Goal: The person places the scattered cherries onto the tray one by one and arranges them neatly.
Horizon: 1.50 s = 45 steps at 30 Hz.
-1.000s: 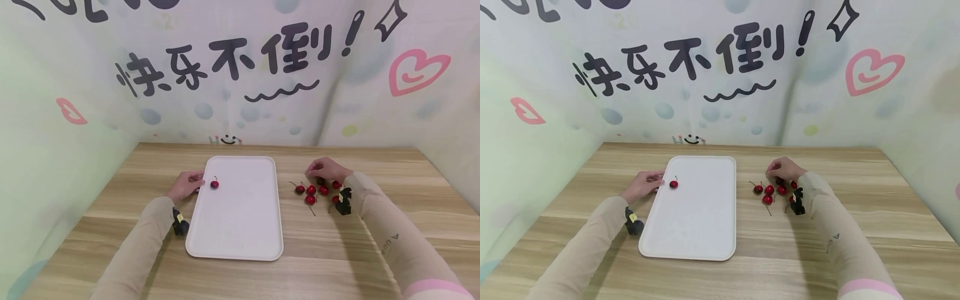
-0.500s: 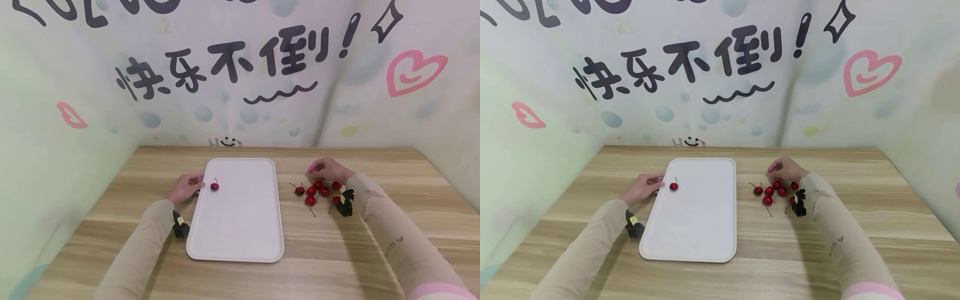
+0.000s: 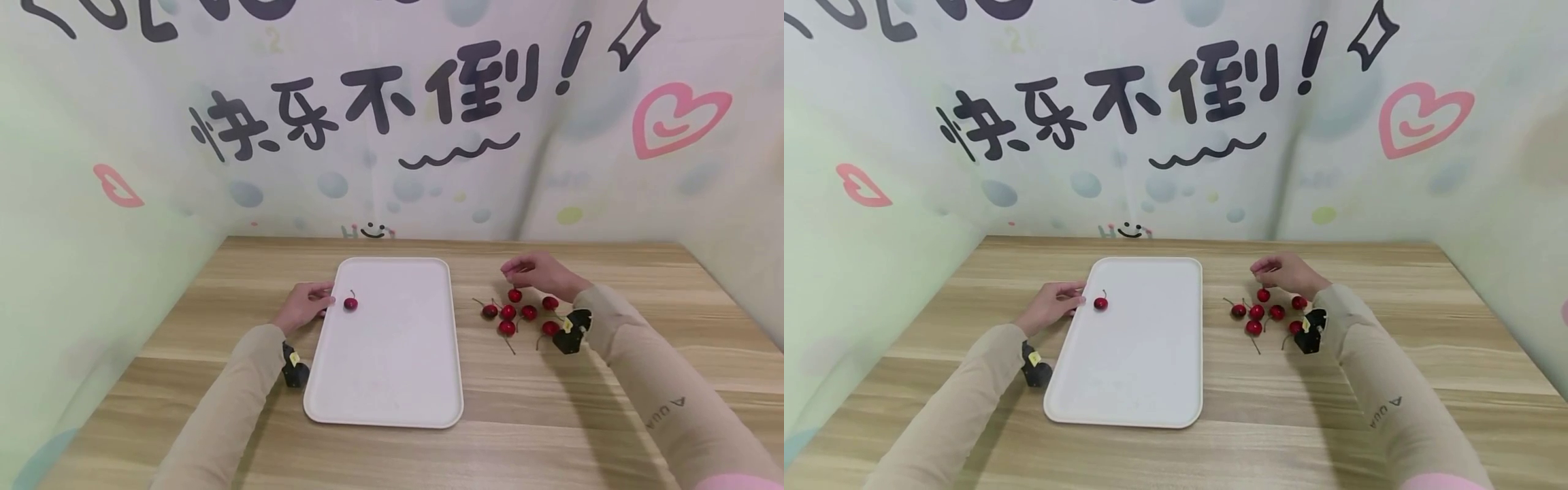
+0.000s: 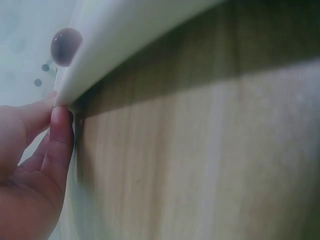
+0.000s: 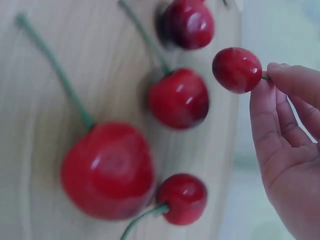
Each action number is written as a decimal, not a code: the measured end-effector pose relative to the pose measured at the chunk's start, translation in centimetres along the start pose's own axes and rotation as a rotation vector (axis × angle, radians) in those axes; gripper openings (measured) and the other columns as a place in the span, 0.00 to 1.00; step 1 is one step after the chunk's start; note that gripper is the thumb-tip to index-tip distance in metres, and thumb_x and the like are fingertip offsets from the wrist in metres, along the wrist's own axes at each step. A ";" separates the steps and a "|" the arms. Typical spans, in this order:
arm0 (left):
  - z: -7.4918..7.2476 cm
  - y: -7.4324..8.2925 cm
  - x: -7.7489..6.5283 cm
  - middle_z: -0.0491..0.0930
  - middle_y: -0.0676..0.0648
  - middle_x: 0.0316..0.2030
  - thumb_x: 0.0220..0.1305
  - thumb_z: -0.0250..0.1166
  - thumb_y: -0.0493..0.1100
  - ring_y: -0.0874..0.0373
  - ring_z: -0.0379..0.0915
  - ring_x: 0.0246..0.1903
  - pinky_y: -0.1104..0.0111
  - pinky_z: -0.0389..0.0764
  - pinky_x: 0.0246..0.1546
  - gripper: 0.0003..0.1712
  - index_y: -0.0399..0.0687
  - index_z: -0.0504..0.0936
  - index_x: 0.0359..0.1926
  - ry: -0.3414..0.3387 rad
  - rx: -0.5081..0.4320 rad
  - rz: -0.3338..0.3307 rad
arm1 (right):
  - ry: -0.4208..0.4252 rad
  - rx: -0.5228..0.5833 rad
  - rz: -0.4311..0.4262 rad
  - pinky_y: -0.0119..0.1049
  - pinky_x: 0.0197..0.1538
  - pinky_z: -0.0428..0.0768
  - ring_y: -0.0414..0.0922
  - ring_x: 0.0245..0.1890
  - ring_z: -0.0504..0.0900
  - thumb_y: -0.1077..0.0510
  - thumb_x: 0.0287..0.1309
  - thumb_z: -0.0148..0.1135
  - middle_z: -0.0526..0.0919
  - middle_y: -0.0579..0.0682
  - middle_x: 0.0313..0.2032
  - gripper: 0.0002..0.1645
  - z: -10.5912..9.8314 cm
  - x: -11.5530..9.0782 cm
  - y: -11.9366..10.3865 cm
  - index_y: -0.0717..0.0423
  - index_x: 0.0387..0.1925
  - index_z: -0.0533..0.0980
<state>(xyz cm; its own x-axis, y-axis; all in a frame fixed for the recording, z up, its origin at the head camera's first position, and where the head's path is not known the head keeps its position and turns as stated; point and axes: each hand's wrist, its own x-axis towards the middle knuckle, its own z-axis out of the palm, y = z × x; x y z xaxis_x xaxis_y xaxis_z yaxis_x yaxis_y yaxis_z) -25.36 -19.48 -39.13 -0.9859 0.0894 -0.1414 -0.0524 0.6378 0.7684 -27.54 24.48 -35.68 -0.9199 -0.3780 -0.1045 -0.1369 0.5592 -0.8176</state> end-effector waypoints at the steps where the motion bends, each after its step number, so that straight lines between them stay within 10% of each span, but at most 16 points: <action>1: 0.0 0.0 0.0 0.75 0.39 0.43 0.61 0.58 0.38 0.53 0.71 0.35 0.69 0.77 0.37 0.24 0.39 0.68 0.59 0.000 0.001 -0.001 | 0.000 0.005 -0.001 0.38 0.45 0.77 0.57 0.44 0.75 0.66 0.59 0.52 0.74 0.66 0.43 0.18 0.1 0.0 -0.2 0.74 0.49 0.69; 45: -0.1 -0.2 0.1 0.75 0.37 0.42 0.61 0.58 0.36 0.53 0.73 0.35 0.70 0.78 0.34 0.24 0.37 0.68 0.59 -0.002 -0.029 0.036 | -0.094 0.195 0.043 0.33 0.41 0.78 0.44 0.32 0.75 0.67 0.55 0.57 0.76 0.53 0.34 0.13 14.2 7.6 -10.5 0.67 0.44 0.75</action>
<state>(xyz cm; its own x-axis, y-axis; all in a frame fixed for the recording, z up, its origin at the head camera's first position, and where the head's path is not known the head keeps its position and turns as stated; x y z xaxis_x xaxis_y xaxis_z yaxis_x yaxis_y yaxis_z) -25.46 -19.66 -39.21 -0.9869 0.1137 -0.1146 -0.0214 0.6117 0.7908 -27.84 5.28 -35.93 -0.8839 -0.4291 -0.1860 -0.0167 0.4264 -0.9044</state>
